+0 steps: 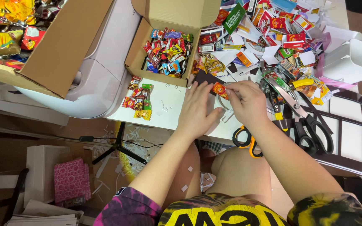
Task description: The person assembles small candy packages by folding printed wrappers around candies, securing them with clear tape, and trimming excess tape with scissors. They handle multiple candies and wrappers, repeatedly applying tape and cutting it to size.
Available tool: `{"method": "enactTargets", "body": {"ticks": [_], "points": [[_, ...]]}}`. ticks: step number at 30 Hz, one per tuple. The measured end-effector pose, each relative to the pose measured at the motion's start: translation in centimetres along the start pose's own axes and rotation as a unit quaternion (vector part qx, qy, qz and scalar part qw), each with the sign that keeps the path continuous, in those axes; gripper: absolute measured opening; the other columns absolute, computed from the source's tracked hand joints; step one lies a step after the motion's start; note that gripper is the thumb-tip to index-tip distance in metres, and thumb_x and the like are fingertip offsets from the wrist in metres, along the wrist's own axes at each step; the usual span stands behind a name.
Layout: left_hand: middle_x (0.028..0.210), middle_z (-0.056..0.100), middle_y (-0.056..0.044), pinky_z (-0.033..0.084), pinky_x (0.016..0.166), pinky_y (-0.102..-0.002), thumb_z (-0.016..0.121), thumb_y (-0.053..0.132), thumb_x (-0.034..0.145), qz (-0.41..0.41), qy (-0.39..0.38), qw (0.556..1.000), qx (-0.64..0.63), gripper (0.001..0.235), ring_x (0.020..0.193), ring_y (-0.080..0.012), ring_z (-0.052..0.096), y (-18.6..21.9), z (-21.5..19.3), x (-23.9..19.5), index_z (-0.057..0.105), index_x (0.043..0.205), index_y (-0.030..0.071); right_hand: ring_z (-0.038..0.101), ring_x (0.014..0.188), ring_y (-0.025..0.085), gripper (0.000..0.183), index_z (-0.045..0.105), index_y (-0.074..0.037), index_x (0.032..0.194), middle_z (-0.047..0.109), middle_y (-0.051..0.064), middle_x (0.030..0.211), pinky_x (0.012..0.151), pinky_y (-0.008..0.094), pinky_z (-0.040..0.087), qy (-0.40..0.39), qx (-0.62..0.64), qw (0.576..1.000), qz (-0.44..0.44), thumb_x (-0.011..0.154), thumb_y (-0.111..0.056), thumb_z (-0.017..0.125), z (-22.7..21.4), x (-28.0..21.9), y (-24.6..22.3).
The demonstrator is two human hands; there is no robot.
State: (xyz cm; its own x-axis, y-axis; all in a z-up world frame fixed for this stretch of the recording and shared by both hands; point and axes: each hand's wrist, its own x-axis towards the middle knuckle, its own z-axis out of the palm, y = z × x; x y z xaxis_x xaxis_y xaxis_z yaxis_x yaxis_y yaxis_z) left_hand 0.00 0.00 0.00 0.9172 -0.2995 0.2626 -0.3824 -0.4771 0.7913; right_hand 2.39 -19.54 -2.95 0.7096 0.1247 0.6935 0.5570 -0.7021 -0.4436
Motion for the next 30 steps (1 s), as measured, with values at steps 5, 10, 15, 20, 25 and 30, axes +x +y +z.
{"method": "enactTargets", "body": {"ticks": [5, 10, 15, 20, 25, 30], "points": [[0.157, 0.034, -0.036, 0.006, 0.124, -0.062, 0.073, 0.021, 0.088, -0.012, -0.011, 1.0, 0.01, 0.083, 0.151, -0.0527, 0.02, -0.2, 0.2, -0.2, 0.031, 0.154, -0.006, 0.069, 0.102, 0.031, 0.01, 0.08, -0.01, 0.104, 0.074, 0.006, 0.09, 0.09, 0.042, 0.056, -0.063, -0.057, 0.994, 0.071, 0.094, -0.008, 0.078, -0.1, 1.5, 1.4], [0.157, 0.032, -0.035, 0.004, 0.125, -0.061, 0.073, 0.023, 0.088, -0.009, -0.021, 0.999, 0.024, 0.084, 0.152, -0.0523, 0.018, -0.7, 0.4, -0.2, 0.03, 0.154, -0.005, 0.067, 0.109, 0.036, 0.011, 0.08, -0.009, 0.104, 0.076, 0.01, 0.101, 0.096, 0.047, 0.053, -0.114, -0.14, 0.984, 0.006, 0.095, -0.011, 0.076, 1.5, 5.5, 3.9], [0.163, 0.03, -0.024, 0.013, 0.124, -0.058, 0.068, 0.039, 0.087, 0.018, -0.013, 0.996, 0.082, 0.081, 0.154, -0.046, 0.017, -2.8, 1.9, 0.1, 0.035, 0.153, 0.006, 0.052, 0.129, 0.045, 0.026, 0.079, -0.013, 0.113, 0.071, 0.002, 0.137, 0.094, 0.057, 0.05, -0.135, -0.322, 0.925, -0.151, 0.092, -0.018, 0.065, 5.3, 8.7, 7.7], [0.163, 0.029, -0.024, 0.012, 0.124, -0.059, 0.067, 0.039, 0.087, 0.022, -0.022, 0.996, 0.078, 0.078, 0.154, -0.0467, 0.016, -2.7, 1.5, 0.0, 0.037, 0.152, 0.006, 0.029, 0.148, 0.048, 0.041, 0.073, -0.01, 0.129, 0.048, 0.007, 0.161, 0.119, 0.064, 0.023, -0.31, -0.323, 0.894, -0.029, 0.088, -0.016, 0.067, 5.2, 12.7, 3.4], [0.161, 0.029, -0.03, 0.003, 0.125, -0.058, 0.071, 0.035, 0.088, -0.004, -0.073, 0.996, 0.051, 0.079, 0.154, -0.0491, 0.014, -1.0, 0.5, 0.6, 0.039, 0.152, 0.002, 0.042, 0.142, 0.04, 0.029, 0.081, -0.015, 0.108, 0.07, 0.0, 0.14, 0.115, 0.053, 0.033, -0.18, -0.375, 0.902, -0.114, 0.085, -0.017, 0.065, 6.4, 11.1, 5.8], [0.161, 0.029, -0.03, 0.001, 0.125, -0.058, 0.072, 0.034, 0.088, -0.021, -0.074, 0.996, 0.044, 0.079, 0.155, -0.0488, 0.011, -0.8, 0.5, 0.8, 0.04, 0.151, 0.001, 0.038, 0.144, 0.041, 0.043, 0.076, -0.005, 0.124, 0.069, 0.007, 0.137, 0.117, 0.055, 0.028, -0.213, -0.335, 0.915, -0.07, 0.085, -0.01, 0.06, 7.9, 10.5, 8.0]]}}
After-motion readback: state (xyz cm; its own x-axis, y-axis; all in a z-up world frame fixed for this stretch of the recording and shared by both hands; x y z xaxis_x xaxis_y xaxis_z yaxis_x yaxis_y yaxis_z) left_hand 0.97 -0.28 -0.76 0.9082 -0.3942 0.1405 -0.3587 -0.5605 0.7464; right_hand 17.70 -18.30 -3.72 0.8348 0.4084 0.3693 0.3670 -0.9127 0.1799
